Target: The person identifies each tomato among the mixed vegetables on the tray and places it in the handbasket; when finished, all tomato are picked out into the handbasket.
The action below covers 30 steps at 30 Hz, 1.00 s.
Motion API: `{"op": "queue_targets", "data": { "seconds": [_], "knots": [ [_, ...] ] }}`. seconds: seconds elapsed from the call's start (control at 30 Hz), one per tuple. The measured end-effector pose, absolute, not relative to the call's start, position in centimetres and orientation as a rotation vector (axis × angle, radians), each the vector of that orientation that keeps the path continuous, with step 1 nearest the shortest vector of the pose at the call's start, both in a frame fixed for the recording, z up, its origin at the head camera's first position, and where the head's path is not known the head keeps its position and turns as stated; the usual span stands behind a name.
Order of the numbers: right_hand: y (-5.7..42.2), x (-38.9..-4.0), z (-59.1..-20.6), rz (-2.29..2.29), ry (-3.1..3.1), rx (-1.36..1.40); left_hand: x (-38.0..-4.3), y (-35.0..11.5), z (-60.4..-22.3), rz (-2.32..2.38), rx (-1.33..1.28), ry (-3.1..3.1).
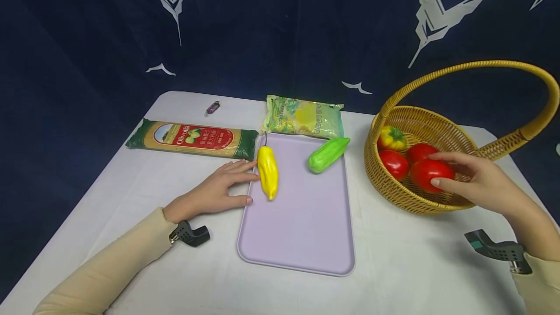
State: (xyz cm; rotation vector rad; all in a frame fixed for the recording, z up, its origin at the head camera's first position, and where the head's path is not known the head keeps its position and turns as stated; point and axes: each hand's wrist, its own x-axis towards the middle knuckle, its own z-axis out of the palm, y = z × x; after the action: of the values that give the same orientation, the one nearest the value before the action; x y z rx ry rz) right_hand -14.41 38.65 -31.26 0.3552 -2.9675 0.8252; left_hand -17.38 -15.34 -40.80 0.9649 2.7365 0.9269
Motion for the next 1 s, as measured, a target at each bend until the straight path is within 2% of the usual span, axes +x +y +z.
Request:
{"op": "queue_targets", "data": {
  "seconds": [1.0],
  "knots": [
    [39.4,-15.5,-32.5,0.686,-3.045,0.386,-17.4,-15.3,-40.8,0.924,0.947,2.735]
  ]
}}
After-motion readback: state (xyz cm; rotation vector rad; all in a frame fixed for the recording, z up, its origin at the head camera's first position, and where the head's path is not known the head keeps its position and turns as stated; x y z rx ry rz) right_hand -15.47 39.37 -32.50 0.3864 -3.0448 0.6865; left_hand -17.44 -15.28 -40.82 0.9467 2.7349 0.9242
